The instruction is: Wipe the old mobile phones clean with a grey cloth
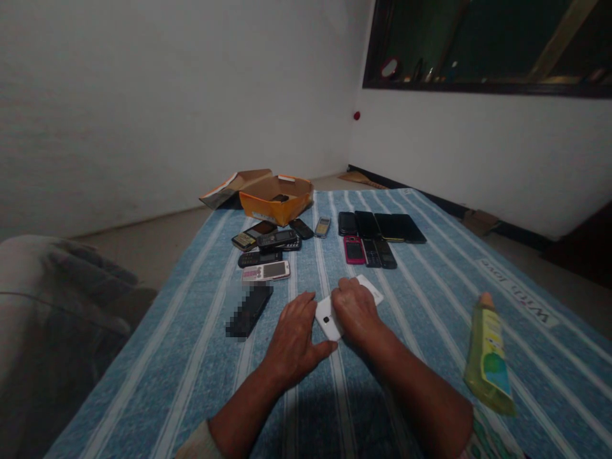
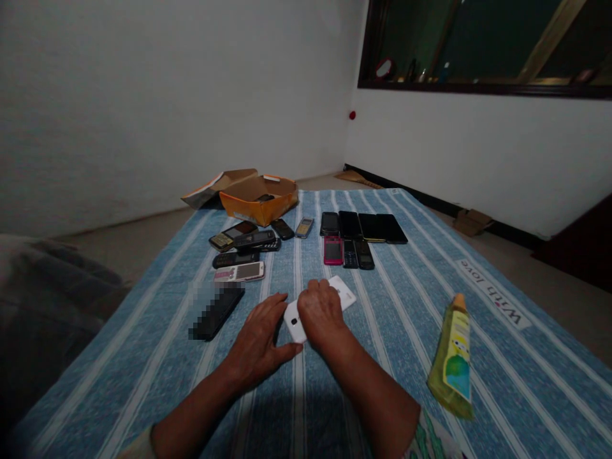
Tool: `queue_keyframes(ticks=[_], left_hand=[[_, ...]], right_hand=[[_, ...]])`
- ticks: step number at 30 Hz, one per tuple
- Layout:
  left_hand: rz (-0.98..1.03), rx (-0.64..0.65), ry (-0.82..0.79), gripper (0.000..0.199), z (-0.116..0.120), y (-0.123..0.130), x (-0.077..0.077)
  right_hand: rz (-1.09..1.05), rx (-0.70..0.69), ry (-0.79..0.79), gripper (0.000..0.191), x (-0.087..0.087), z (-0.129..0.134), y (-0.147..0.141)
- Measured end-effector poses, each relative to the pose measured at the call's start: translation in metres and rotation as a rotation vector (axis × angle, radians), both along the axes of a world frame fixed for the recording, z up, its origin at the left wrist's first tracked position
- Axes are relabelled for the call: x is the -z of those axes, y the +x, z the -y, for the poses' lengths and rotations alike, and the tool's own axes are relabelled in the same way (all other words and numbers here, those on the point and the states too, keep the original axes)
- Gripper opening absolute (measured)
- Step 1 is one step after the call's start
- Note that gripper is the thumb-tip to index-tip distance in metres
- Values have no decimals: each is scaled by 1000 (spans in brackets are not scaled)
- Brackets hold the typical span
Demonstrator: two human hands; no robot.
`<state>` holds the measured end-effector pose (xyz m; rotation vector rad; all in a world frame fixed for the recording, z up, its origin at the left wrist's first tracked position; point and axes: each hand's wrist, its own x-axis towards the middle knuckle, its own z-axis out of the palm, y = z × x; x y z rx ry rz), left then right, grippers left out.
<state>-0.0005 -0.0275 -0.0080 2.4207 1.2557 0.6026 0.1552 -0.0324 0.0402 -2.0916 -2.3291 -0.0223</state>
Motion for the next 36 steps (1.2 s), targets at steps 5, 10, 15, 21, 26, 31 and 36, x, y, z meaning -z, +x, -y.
queue_keyframes(ticks=[5, 10, 15, 21, 26, 31, 36], left_hand=[[-10, 7, 2, 62, 0, 1, -3], [-34, -1, -13, 63, 1, 2, -6], [-21, 5, 14, 60, 0, 2, -4], [-6, 0, 92, 51, -4, 2, 5], [-4, 0, 110, 49, -4, 1, 8], [-27, 10, 60, 57, -2, 1, 2], [-23, 7, 44, 59, -1, 2, -1]], right_hand=[[53, 225, -11, 30, 4, -11, 38], [50, 281, 43, 29, 15, 11, 50], [99, 195, 113, 25, 26, 38, 29], [57, -19, 278, 14, 43, 57, -15], [8, -95, 335, 13, 49, 65, -21], [16, 86, 212, 16, 36, 54, 20], [51, 225, 163, 17, 30, 41, 46]])
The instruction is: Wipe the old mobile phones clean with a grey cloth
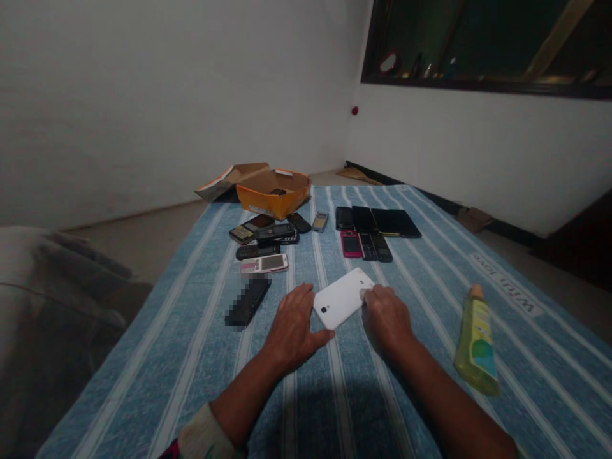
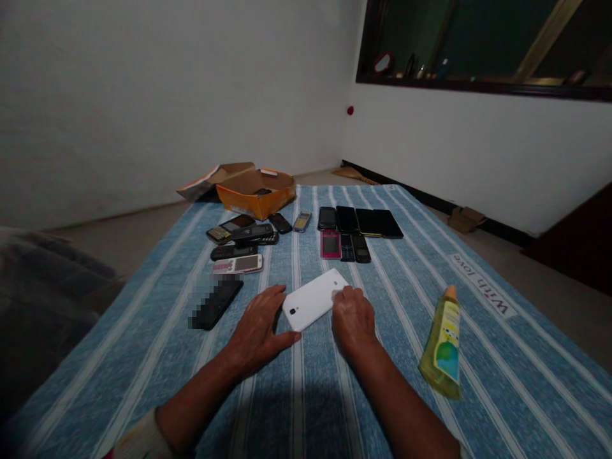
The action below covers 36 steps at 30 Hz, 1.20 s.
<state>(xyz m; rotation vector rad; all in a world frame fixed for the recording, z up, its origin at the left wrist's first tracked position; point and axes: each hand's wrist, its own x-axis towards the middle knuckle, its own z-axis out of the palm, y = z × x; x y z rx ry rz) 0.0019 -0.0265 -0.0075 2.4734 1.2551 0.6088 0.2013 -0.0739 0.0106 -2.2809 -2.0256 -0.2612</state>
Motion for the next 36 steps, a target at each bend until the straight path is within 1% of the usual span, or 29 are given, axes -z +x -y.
queue_keyframes(ticks=[3, 8, 11, 13, 15, 18, 20, 24, 29, 36], left_hand=[[10, -4, 11, 58, -1, 0, 2], [7, -7, 53, 57, -3, 0, 8], [14, -7, 74, 55, -4, -1, 10], [13, -5, 75, 55, -4, -1, 9], [10, -7, 73, 53, -3, -1, 8], [10, 6, 82, 49, -2, -2, 8], [15, 22, 89, 51, -2, -3, 9], [35, 21, 87, 56, -2, -5, 13], [41, 14, 64, 57, -2, -4, 14], [21, -6, 7, 64, 0, -3, 6]], right_hand=[[13, -42, 25, 18, 2, 3, -10], [19, -231, 97, 14, 12, 16, -45], [1, -332, 92, 11, 13, 22, -56], [-19, -376, 63, 12, 10, 24, -57], [-42, -392, 53, 11, 4, 23, -55], [-62, -394, 106, 8, -5, 15, -55], [-61, -403, 140, 8, -7, 6, -59], [-44, -480, 113, 11, -6, -13, -65], [-5, -590, 98, 11, -2, -21, -55], [7, -545, 77, 10, -3, -35, -40]])
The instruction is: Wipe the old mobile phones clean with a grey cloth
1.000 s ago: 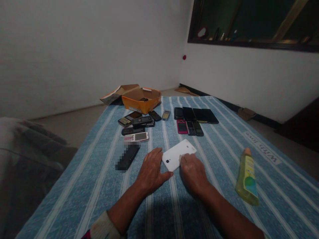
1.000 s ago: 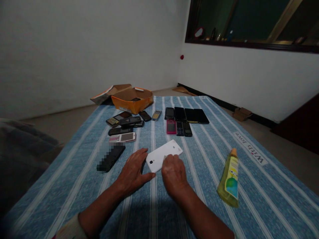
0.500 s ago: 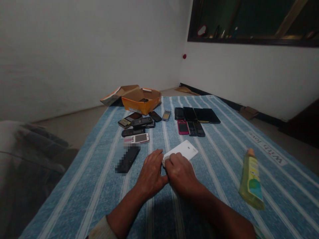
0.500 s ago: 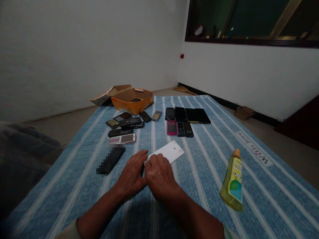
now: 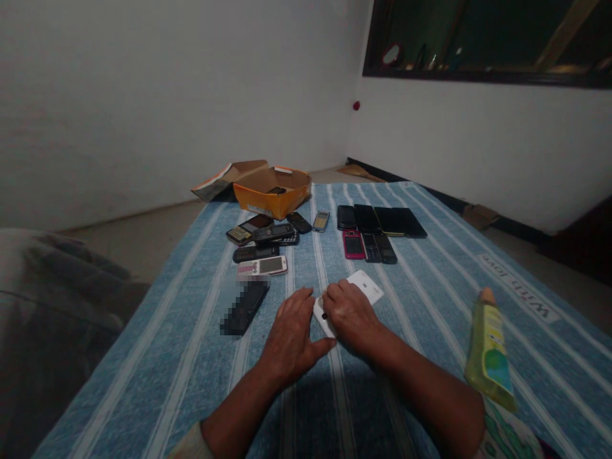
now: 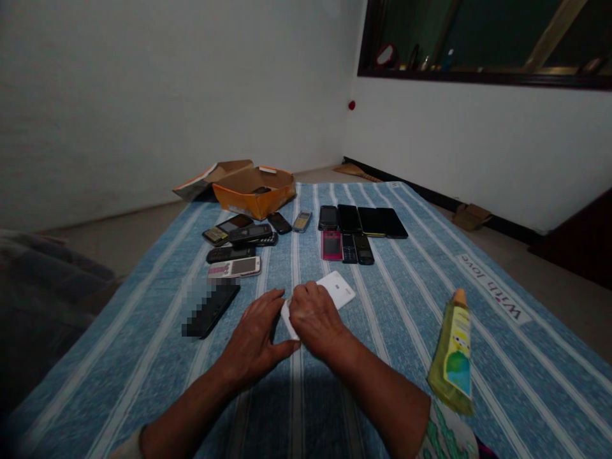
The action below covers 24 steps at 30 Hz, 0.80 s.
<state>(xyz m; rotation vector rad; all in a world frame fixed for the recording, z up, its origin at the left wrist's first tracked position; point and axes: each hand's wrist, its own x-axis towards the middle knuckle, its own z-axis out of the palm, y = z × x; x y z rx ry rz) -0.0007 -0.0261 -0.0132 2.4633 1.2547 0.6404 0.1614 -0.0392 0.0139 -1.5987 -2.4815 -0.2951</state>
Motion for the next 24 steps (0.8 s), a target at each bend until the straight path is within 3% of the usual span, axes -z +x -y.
queue_keyframes(ticks=[6, 16, 21, 24], left_hand=[[14, 8, -11, 56, 1, 0, -4], [-12, -6, -46, 58, 2, 3, -10], [8, -2, -35, 60, 3, 3, -9], [-8, -14, -48, 64, 2, 3, -7]], right_hand=[[57, 113, -38, 16, -2, -12, 19], [136, 376, -141, 23, -15, -34, 50], [139, 475, -137, 25, -13, -36, 53], [134, 451, -106, 24, -7, -28, 46]])
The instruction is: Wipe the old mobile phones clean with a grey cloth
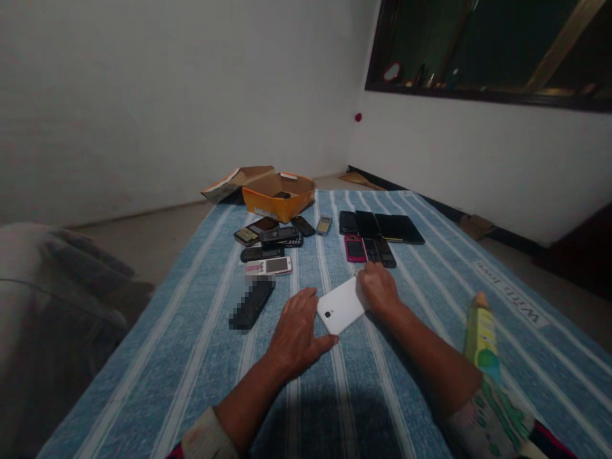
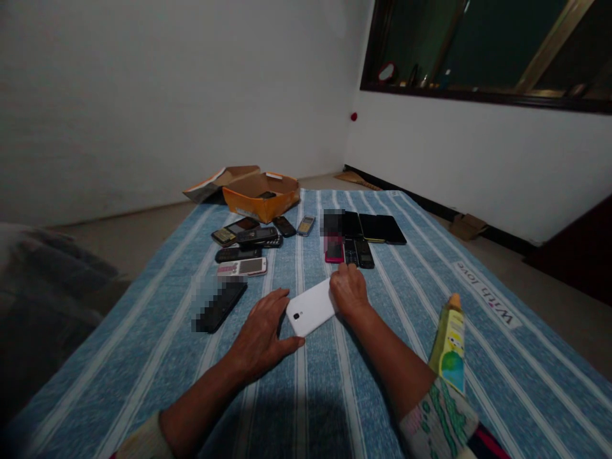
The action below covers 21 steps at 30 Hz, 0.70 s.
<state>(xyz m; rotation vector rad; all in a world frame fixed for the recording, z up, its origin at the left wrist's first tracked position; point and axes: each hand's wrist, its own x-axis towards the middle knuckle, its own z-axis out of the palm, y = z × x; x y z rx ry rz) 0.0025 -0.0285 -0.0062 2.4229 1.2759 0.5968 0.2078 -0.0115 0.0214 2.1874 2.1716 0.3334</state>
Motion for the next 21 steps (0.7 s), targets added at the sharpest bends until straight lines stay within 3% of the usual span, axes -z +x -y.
queue_keyframes(ticks=[4, 12, 21], left_hand=[[1, 8, 20, 62, 0, 0, 1], [-29, 19, 14, 63, -1, 0, -1], [-17, 12, 31, 60, -2, 0, 0]], right_hand=[[-13, -104, 19, 22, 3, 7, -4], [0, -24, -46, 25, -6, -10, 9], [-21, -62, -72, 27, -3, 1, 14]])
